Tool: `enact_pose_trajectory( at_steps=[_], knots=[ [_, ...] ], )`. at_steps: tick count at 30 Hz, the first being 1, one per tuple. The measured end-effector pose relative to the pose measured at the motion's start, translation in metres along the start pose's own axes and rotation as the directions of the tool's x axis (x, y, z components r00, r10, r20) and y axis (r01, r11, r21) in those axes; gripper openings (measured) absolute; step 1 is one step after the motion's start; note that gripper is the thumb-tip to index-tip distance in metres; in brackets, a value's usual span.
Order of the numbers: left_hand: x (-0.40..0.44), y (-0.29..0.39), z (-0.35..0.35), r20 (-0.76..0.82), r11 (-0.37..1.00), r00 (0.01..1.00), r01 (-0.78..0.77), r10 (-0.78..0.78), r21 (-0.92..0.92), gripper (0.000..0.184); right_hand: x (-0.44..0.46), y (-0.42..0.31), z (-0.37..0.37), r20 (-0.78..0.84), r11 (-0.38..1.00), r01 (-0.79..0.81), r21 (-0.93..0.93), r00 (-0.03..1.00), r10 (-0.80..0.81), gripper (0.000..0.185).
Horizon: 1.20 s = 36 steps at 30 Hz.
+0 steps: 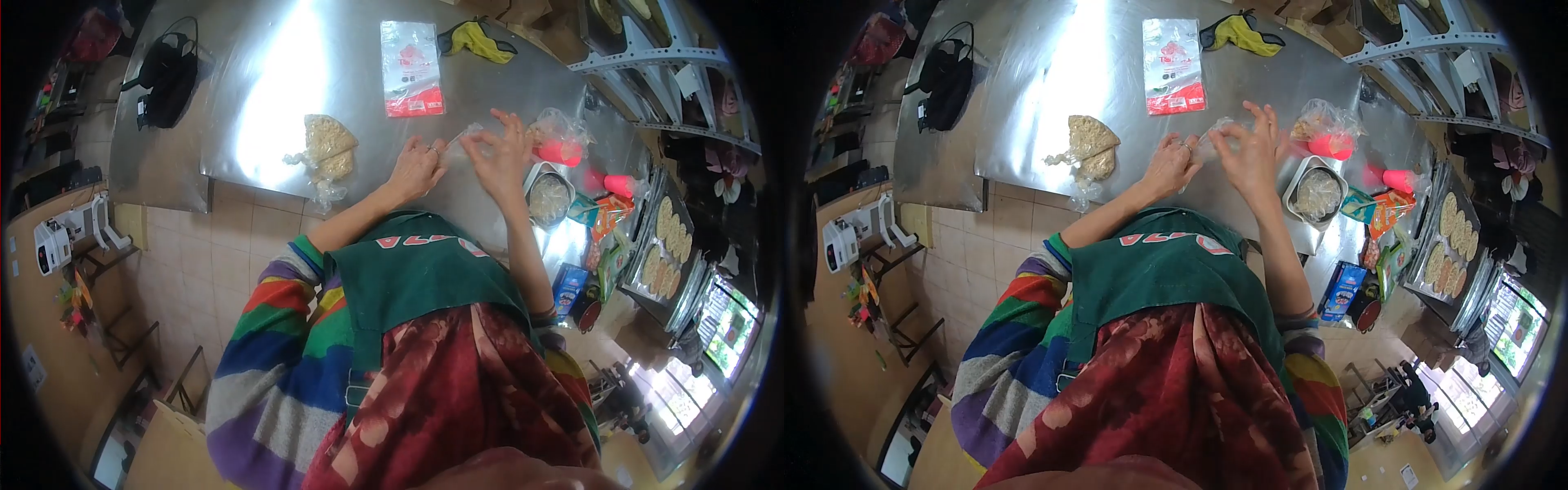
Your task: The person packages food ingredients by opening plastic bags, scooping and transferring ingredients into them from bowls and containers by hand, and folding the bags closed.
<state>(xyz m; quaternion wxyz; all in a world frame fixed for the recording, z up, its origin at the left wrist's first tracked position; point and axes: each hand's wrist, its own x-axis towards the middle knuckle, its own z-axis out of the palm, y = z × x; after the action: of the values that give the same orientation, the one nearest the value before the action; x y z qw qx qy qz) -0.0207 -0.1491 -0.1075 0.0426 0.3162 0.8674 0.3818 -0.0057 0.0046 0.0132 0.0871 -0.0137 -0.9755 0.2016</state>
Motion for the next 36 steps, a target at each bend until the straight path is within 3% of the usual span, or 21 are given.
enact_pose_trajectory(
  at_steps=[2,3,5,8,10,11,13,14,17,20,22,25,27,29,31,34,36],
  knots=[
    [0.0,-0.001,-0.001,0.044,1.0,0.999,0.02,-0.019,-0.016,0.032,0.007,0.016,-0.002,0.059,0.872,-0.141,0.469,0.99,0.129,0.018],
    [0.001,0.001,-0.004,0.053,0.998,0.998,0.036,-0.034,-0.045,0.033,0.009,0.021,-0.003,0.057,0.787,-0.224,0.574,0.97,0.234,0.018],
    [0.004,0.007,-0.012,0.07,0.992,0.996,0.068,-0.061,-0.104,0.033,0.012,0.03,-0.008,0.089,0.561,-0.344,0.753,0.898,0.431,0.018],
    [0.007,0.002,-0.003,-0.008,0.995,0.999,0.036,-0.037,-0.096,0.034,0.005,0.062,-0.017,0.049,0.476,-0.368,0.799,0.828,0.558,0.022],
    [0.004,0.002,-0.005,0.062,0.99,0.993,0.11,-0.105,-0.093,0.034,0.004,0.046,-0.044,-0.277,0.863,-0.194,0.466,0.895,0.35,0.032],
    [0.003,0.001,-0.006,0.098,0.985,0.986,0.146,-0.137,-0.088,0.033,0.003,0.035,-0.06,-0.392,0.967,-0.1,0.234,0.9,0.188,0.039],
    [0.002,0.001,-0.002,0.101,0.994,0.993,0.072,-0.064,-0.076,0.033,-0.001,-0.004,-0.07,-0.117,0.98,0.166,-0.11,0.977,-0.179,0.051],
    [0.001,0.001,0.001,0.102,0.997,0.994,0.035,-0.027,-0.068,0.033,-0.003,-0.016,-0.07,0.065,0.913,0.329,-0.241,0.944,-0.323,0.057],
    [0.004,0.008,0.01,0.096,0.995,0.99,-0.103,0.102,0.006,0.032,-0.016,-0.006,-0.02,0.274,0.816,0.503,-0.286,0.859,-0.433,0.062],
    [0.006,0.016,-0.001,0.107,0.994,0.988,-0.107,0.108,-0.019,0.034,-0.024,0.055,0.014,0.538,0.855,0.447,-0.263,0.804,-0.255,0.048],
    [0.008,0.009,-0.004,0.094,0.985,0.984,-0.158,0.151,0.075,0.036,-0.019,0.032,-0.011,0.725,0.871,0.418,-0.257,0.679,-0.112,0.032],
    [0.004,0.005,-0.005,0.079,0.958,0.973,-0.229,0.219,0.174,0.037,-0.035,0.038,-0.02,0.681,0.964,0.266,0.002,0.705,-0.196,0.015],
    [0.005,0.002,-0.005,0.05,0.947,0.969,-0.248,0.243,0.204,0.038,-0.031,0.034,-0.033,0.738,0.991,0.023,0.132,0.665,-0.113,0.015],
    [0.005,-0.001,-0.002,0.011,0.948,0.97,-0.239,0.242,0.209,0.038,-0.03,0.032,-0.043,0.815,0.931,-0.284,0.23,0.579,-0.025,0.021],
    [0.008,-0.006,0.005,-0.046,0.933,0.962,-0.248,0.269,0.26,0.049,-0.029,0.035,-0.05,0.899,0.748,-0.608,0.265,0.436,0.035,0.029],
    [0.01,0.0,-0.005,-0.089,0.941,0.978,-0.153,0.188,0.3,0.064,-0.033,0.044,-0.047,0.878,0.563,-0.724,0.398,0.479,-0.005,0.035],
    [0.006,0.001,-0.011,-0.124,0.928,0.99,-0.015,0.066,0.372,0.068,-0.03,0.043,-0.047,0.805,0.561,-0.68,0.471,0.591,0.041,0.039]
  ],
)
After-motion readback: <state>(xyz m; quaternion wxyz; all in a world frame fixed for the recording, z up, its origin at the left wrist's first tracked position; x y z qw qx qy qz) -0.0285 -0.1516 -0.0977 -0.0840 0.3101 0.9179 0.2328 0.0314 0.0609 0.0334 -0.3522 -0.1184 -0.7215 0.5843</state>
